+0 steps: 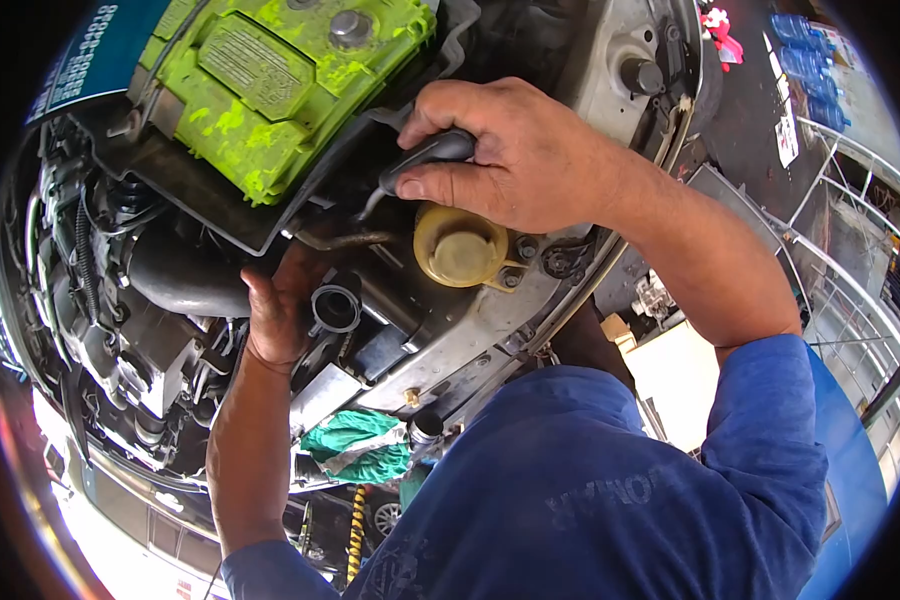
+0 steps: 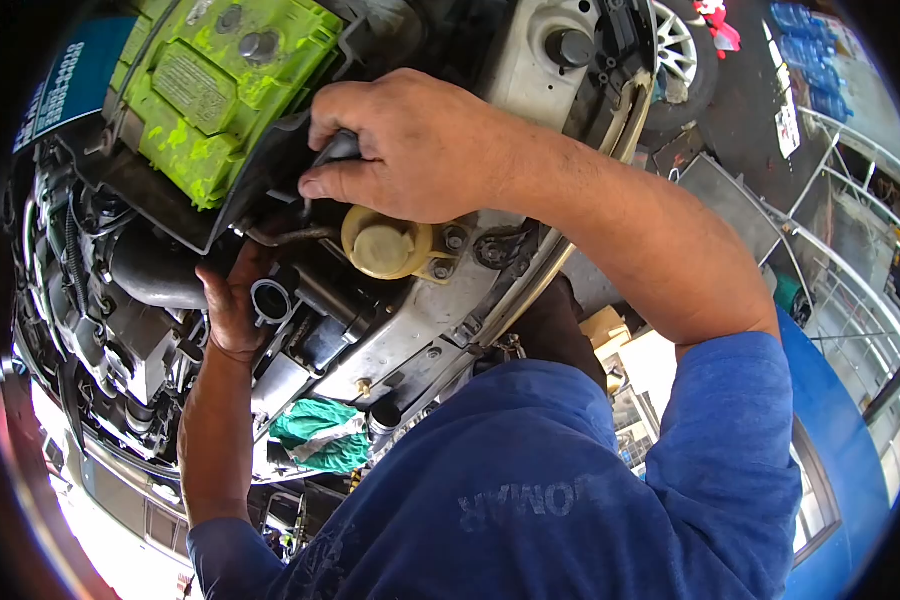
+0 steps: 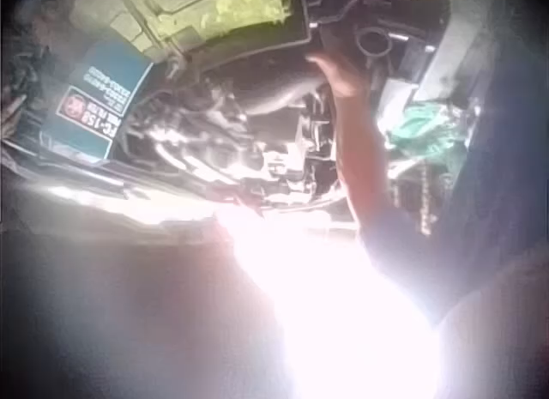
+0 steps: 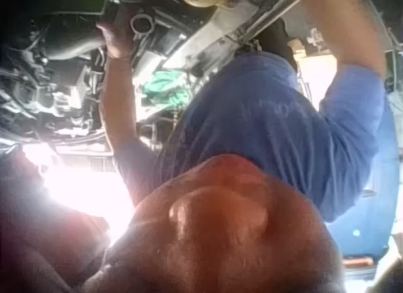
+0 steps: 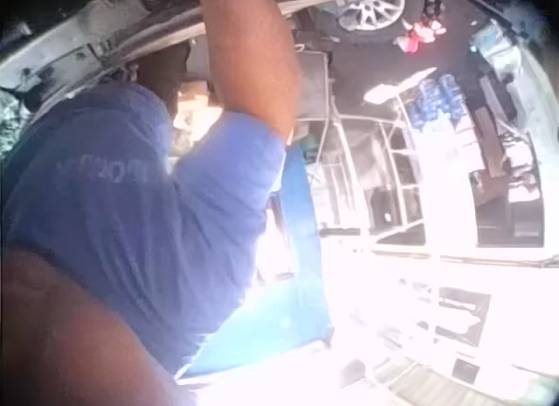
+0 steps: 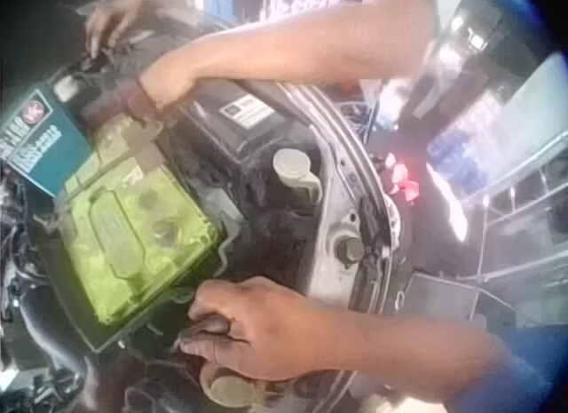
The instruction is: Repairing a car engine, specifically working on hoses and the cooling system.
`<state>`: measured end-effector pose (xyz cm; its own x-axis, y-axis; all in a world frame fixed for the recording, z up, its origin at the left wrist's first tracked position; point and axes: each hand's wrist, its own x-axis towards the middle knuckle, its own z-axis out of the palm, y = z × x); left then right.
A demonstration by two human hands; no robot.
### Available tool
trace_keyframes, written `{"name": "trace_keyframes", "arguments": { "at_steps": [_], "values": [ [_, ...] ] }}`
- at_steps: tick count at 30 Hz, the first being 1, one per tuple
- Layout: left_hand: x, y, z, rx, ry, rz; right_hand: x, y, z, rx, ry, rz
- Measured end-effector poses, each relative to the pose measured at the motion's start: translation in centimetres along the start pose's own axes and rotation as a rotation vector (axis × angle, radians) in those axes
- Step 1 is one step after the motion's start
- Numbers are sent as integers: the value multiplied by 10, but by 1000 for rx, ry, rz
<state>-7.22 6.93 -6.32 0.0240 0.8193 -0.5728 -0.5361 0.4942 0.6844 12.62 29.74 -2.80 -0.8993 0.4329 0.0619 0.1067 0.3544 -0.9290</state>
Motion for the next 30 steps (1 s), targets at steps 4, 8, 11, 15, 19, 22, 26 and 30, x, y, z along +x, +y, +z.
{"name": "trace_keyframes", "arguments": {
  "at_steps": [4, 8, 11, 15, 19, 22, 26, 30],
  "values": [
    [3, 2, 2, 21, 38, -20, 1, 1, 0, 59, 1, 47],
    [2, 4, 2, 52, 69, -28, -3, 2, -2, 94, -48, 107],
    [0, 4, 2, 54, 71, -35, -5, -1, -4, 82, -43, 61],
    [1, 2, 2, 10, 15, -40, -8, -16, -18, -99, 70, -187],
    [3, 1, 1, 67, 41, -3, -15, -29, -40, -55, 70, -93],
    [3, 2, 2, 61, 26, -11, -17, -25, -37, -69, 90, -52],
    [3, 3, 3, 64, 45, -10, -14, -12, -15, -40, 117, -35],
    [1, 5, 3, 92, 51, -30, -6, -5, -5, 62, -15, 172]
  ]
}}
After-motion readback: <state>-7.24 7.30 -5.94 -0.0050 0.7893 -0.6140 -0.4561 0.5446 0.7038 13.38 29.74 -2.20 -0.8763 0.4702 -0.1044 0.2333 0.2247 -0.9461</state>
